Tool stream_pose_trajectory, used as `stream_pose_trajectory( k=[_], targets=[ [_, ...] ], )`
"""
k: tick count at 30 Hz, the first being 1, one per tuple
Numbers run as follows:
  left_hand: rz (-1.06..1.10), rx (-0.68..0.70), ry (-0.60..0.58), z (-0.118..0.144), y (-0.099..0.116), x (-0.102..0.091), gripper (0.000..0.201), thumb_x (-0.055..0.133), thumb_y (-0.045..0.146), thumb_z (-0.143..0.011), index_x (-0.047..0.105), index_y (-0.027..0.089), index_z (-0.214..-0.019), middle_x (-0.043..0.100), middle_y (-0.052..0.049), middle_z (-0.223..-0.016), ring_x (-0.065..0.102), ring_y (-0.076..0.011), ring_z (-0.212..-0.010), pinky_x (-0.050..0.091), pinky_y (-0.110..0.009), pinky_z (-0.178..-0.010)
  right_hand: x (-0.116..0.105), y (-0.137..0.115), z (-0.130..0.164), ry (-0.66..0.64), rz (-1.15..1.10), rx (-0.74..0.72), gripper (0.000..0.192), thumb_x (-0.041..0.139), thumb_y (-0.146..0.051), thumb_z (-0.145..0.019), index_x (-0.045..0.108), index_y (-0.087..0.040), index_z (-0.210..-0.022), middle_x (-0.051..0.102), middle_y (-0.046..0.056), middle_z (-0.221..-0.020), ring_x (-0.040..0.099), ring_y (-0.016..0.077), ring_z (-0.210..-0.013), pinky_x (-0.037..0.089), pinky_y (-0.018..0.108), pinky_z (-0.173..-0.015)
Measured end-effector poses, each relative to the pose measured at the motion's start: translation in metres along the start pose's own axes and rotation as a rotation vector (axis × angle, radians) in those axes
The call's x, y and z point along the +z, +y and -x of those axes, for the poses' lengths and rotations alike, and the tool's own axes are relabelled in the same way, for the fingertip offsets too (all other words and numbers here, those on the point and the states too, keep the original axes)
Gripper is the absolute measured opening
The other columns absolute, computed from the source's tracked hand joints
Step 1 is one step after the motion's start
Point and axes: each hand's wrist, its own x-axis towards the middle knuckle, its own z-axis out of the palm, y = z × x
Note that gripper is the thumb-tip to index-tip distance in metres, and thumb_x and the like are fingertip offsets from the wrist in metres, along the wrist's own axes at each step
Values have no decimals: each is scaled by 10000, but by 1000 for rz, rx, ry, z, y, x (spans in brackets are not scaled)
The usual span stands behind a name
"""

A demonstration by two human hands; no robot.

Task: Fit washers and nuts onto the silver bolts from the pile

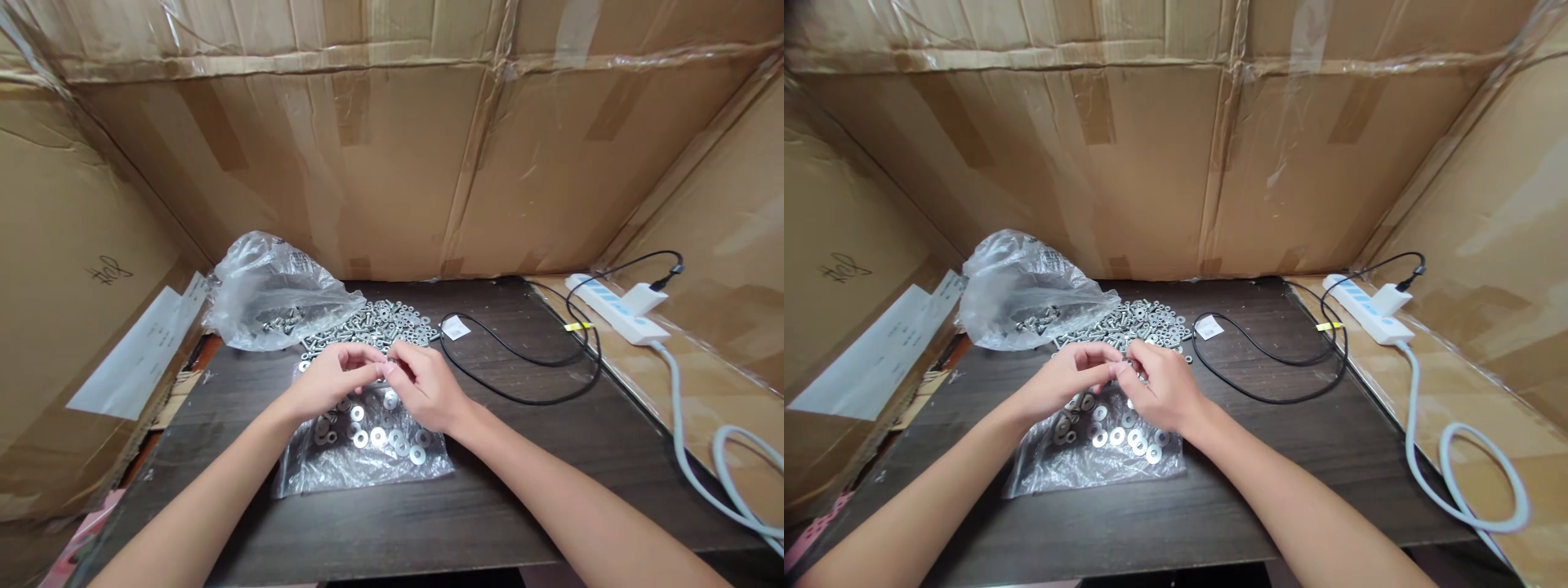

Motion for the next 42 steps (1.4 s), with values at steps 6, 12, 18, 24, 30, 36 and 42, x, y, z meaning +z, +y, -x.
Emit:
stream_pose_trajectory(
  k=[6,12,18,24,30,36,42],
  targets=[
    [-546,556,310,4,-5,9,71,625,177,-852,675,162,-899,650,-9,-742,547,-102,-606,491,-239,-598,15,4,0,-43,-449,270,454,354,-430,-961,380,-208,-566,367,-26,-524,351,118,-520,269,269,-525],
    [-836,838,326,5,-8,6,109,605,115,-881,653,170,-962,711,-32,-869,658,-128,-747,547,-241,-671,23,6,1,-44,-555,400,503,371,-473,-930,404,-210,-502,356,-37,-427,333,99,-437,263,257,-477],
    [-975,888,343,5,-11,6,90,587,152,-912,663,176,-954,726,-37,-891,695,-138,-777,569,-237,-679,21,7,-2,-81,-576,470,514,389,-501,-901,410,-214,-475,358,-40,-388,327,89,-389,257,245,-436],
    [-957,903,344,6,-12,6,108,588,144,-914,665,176,-982,725,-46,-919,693,-141,-806,567,-237,-695,21,6,-4,-129,-648,506,537,384,-551,-905,378,-225,-478,313,-54,-374,296,88,-370,231,246,-420],
    [-471,471,329,3,-7,7,95,617,224,-880,683,168,-919,676,-24,-785,573,-94,-583,511,-212,-552,11,3,-2,41,-272,221,465,360,-467,-974,417,-204,-594,413,-20,-551,392,120,-531,288,275,-545],
    [72,49,29,-2,-3,-2,169,644,329,-836,658,161,-820,595,16,-628,478,-73,-468,410,-183,-432,-1,0,1,85,112,-160,175,508,-349,-890,500,-198,-802,531,18,-749,449,139,-625,339,288,-597],
    [132,-42,-82,-1,-1,-4,182,653,328,-810,658,158,-746,570,16,-597,488,-85,-505,425,-202,-489,-1,1,1,56,236,-228,169,469,-350,-878,520,-202,-814,574,41,-761,505,164,-664,352,294,-585]
  ],
)
